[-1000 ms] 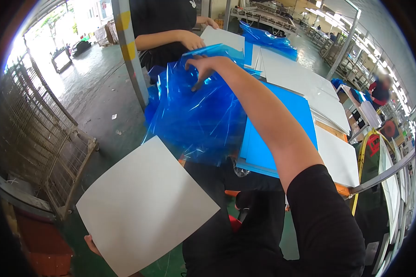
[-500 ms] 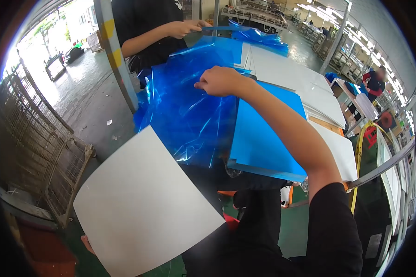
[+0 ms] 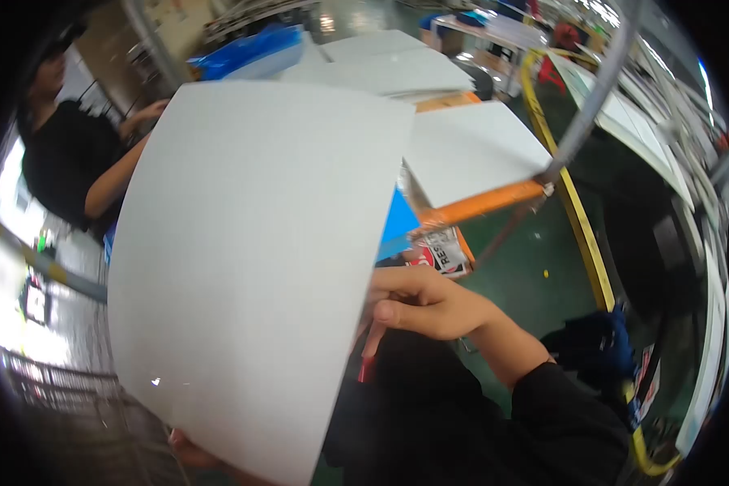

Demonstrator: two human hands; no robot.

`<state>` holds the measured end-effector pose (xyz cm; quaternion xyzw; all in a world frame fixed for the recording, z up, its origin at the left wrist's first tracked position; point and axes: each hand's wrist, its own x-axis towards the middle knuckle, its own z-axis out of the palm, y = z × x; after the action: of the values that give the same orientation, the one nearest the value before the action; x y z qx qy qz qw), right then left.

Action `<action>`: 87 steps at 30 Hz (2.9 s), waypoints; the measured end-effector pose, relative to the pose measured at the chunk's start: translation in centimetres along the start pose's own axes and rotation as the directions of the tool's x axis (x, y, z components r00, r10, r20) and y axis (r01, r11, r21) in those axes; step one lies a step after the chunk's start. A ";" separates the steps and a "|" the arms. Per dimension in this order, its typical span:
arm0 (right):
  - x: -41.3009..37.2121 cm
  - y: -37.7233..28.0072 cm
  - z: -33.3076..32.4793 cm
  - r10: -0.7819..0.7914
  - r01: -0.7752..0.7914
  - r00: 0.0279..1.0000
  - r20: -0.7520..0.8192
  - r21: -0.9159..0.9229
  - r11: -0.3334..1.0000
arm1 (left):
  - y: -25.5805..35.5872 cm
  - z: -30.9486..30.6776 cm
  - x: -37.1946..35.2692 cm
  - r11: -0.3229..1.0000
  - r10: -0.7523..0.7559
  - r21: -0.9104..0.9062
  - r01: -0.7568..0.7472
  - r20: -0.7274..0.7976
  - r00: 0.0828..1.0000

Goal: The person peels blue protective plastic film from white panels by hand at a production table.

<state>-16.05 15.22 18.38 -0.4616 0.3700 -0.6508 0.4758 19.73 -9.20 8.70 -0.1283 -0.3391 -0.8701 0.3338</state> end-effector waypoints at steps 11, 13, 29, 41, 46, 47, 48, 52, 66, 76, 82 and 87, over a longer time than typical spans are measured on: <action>-9.7 -1.7 -12.7 -0.213 0.298 0.694 -0.688 0.005 0.955 | -20.3 12.9 19.8 0.824 -0.017 0.536 0.183 -0.298 0.954; -10.2 -1.0 -16.9 -0.228 0.324 0.644 -0.730 -0.009 0.946 | -23.8 15.5 21.4 0.750 -0.116 0.628 0.209 -0.187 0.976; -12.0 2.6 -26.1 -0.225 0.180 0.312 -0.923 -0.175 0.968 | -40.9 12.9 19.0 0.386 -0.192 0.877 0.285 -0.226 0.955; -11.7 2.9 -25.7 -0.218 0.062 0.251 -0.943 -0.209 0.976 | -41.9 10.9 21.3 0.460 -0.250 0.804 0.376 -0.289 0.924; -12.1 2.7 -25.6 -0.220 -0.158 0.200 -0.955 -0.253 0.955 | -41.6 10.4 21.3 0.446 -0.263 0.817 0.366 -0.272 0.926; -12.1 2.7 -25.7 -0.223 -0.177 0.201 -0.954 -0.260 0.949 | -41.5 10.4 21.4 0.454 -0.266 0.808 0.374 -0.278 0.923; -12.1 2.7 -25.7 -0.227 -0.197 0.201 -0.953 -0.266 0.944 | -41.5 10.4 21.4 0.463 -0.271 0.800 0.382 -0.283 0.920; -12.1 2.8 -25.7 -0.254 -0.233 0.217 -0.942 -0.303 0.924 | -41.5 10.1 21.7 0.465 -0.261 0.794 0.390 -0.298 0.918; -11.8 3.1 -25.8 -0.276 -0.270 0.186 -0.943 -0.319 0.908 | -41.7 10.5 22.0 0.399 -0.246 0.814 0.423 -0.350 0.904; -11.7 4.3 -22.4 -0.404 -0.207 0.112 -0.908 -0.419 0.884 | -40.3 10.7 20.3 0.326 -0.266 0.884 0.336 -0.255 0.930; -8.7 5.4 -11.4 -0.541 -0.058 0.401 -0.739 -0.610 0.790 | -32.8 10.2 11.4 0.245 -0.500 0.930 0.275 -0.122 0.858; -2.3 3.0 -7.0 -0.670 0.203 0.739 -0.070 -0.925 0.321 | -23.9 10.0 11.0 0.158 -0.302 0.973 0.170 -0.117 0.946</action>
<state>-21.61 16.91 12.96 -0.5583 0.6006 -0.5570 -0.1312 -4.47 5.21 8.97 0.1202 -0.8429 -0.4922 0.1813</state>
